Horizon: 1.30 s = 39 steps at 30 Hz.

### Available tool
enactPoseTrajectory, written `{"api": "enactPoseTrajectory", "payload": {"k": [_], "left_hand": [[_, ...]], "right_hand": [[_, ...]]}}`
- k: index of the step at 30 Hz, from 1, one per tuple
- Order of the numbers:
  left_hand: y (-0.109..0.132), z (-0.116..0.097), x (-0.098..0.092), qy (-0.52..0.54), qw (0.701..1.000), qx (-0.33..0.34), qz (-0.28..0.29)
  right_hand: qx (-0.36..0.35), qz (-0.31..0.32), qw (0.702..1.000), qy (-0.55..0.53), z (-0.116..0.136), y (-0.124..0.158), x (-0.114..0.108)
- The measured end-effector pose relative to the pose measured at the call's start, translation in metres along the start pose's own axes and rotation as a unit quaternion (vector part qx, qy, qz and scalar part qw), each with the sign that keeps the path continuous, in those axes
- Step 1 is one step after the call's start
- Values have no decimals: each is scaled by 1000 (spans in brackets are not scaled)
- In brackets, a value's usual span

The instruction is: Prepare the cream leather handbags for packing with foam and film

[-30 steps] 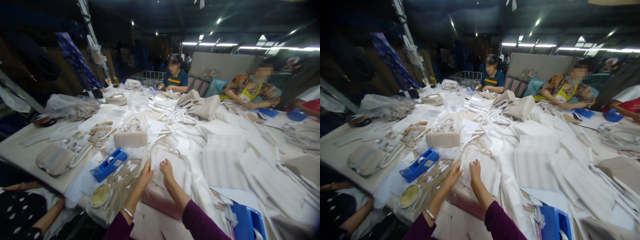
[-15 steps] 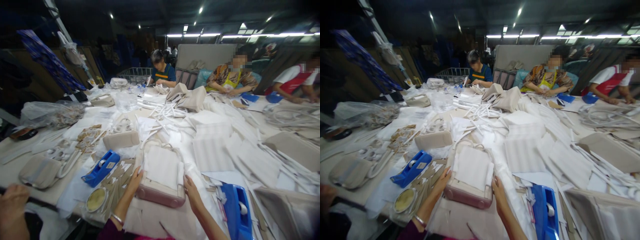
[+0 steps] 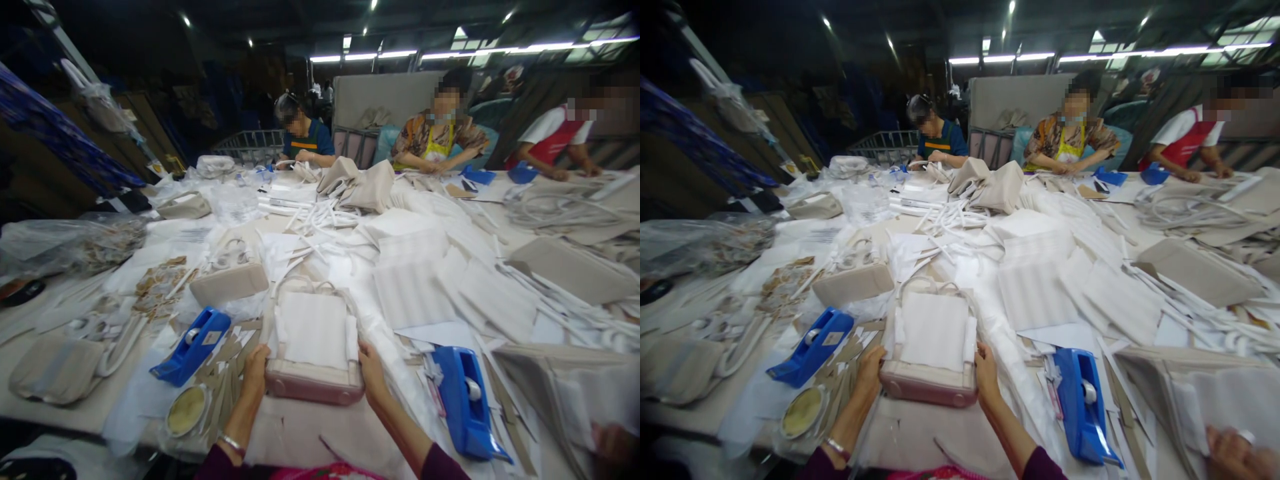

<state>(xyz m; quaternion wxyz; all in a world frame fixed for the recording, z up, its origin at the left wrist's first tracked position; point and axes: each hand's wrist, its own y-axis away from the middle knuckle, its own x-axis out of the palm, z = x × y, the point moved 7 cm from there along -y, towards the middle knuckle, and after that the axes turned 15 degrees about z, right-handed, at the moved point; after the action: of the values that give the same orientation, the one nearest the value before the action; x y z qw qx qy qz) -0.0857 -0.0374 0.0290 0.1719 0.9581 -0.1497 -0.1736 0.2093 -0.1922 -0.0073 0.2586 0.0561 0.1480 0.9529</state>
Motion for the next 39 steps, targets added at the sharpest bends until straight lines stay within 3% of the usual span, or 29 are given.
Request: {"api": "enactPoseTrajectory", "payload": {"k": [2, 4, 7, 8, 10, 12, 15, 18, 22, 25, 27, 29, 31, 33, 35, 37, 39], "left_hand": [[-3, 0, -3, 19, 1000, -4, -1], [-4, -10, -11, -14, 999, 12, -42], [-2, -61, -4, -172, 969, 150, -89], [-1, -80, 10, -229, 949, 206, -61], [-4, -109, 51, -316, 904, 284, 52], [-10, -122, 92, -372, 861, 302, 169], [-25, -114, 133, -429, 822, 264, 267], [-41, -80, 151, -460, 801, 187, 334], [-50, -48, 154, -464, 798, 173, 343], [-53, -49, 152, -459, 800, 176, 345], [-51, -61, 149, -439, 811, 176, 344], [-40, -81, 147, -360, 837, 205, 358], [-13, -102, 153, -205, 839, 242, 443], [25, -116, 164, -31, 788, 238, 567], [61, -120, 175, 82, 741, 190, 639], [80, -117, 182, 114, 750, 142, 636], [86, -117, 183, 117, 781, 116, 602]], "right_hand": [[-2, -7, 998, 58, 2, -9, -13], [-2, -32, 984, 175, 9, -21, -30], [6, -16, 917, 399, 18, -41, -40], [11, 1, 886, 463, 19, -46, -38], [31, 26, 831, 555, 19, -53, -30], [45, 32, 805, 591, 18, -55, -21], [56, 22, 838, 542, 19, -56, -15], [67, 16, 875, 480, 24, -59, -20], [88, 53, 933, 346, 44, -56, -35], [98, 154, 978, 106, 76, -44, -28], [102, 224, 969, -26, 106, -34, -15], [108, 249, 958, -91, 134, -27, 0], [111, 239, 956, -128, 153, -26, 15], [113, 216, 958, -150, 164, -31, 30], [109, 203, 959, -163, 174, -39, 45], [94, 206, 958, -175, 184, -45, 56], [74, 214, 956, -187, 193, -44, 61]]}}
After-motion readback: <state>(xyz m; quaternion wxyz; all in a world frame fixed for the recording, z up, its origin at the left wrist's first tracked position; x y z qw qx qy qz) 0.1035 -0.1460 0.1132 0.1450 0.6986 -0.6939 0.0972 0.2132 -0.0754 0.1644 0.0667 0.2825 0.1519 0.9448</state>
